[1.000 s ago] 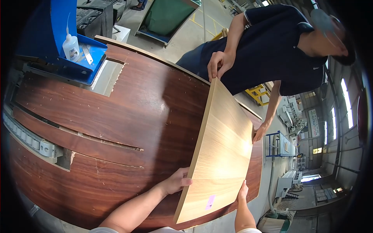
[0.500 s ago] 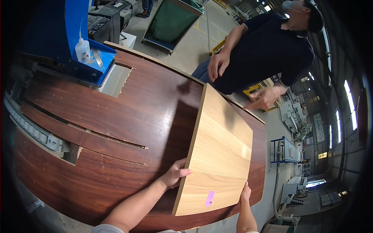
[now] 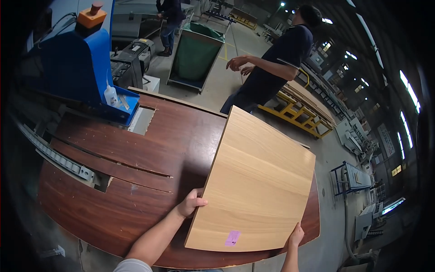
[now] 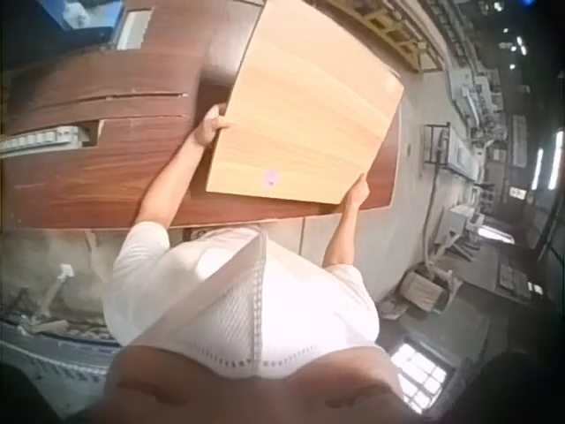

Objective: Processing wooden panels through an edge-banding machine and stacking them onto a cart.

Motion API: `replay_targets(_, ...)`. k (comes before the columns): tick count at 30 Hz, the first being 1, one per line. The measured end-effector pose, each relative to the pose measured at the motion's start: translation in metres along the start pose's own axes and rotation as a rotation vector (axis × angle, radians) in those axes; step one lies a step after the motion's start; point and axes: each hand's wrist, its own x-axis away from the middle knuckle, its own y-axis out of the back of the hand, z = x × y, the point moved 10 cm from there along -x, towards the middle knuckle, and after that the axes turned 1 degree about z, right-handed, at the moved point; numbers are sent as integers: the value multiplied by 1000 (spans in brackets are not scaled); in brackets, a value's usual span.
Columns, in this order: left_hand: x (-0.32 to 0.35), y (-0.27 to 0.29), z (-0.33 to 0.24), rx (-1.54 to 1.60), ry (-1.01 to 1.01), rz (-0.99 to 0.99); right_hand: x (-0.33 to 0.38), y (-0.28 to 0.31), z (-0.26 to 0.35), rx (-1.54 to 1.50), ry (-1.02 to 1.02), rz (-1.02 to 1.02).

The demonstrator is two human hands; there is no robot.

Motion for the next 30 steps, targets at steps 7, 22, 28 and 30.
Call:
replay_targets(7, 5, -127, -123, -590, -332, -100, 13, 30, 55, -328, 175, -133)
replay_targets(22, 99, -290, -240, -1017, -1137, -311, -15, 19, 9, -637, 107, -335)
replay_targets(28, 111, -262, -223, -981, -1248, -487, -14, 25, -25, -918, 237, -389)
replay_targets(30, 117, -238, -218, -840, -1220, -510, -19, 11, -39, -1227, 153, -334)
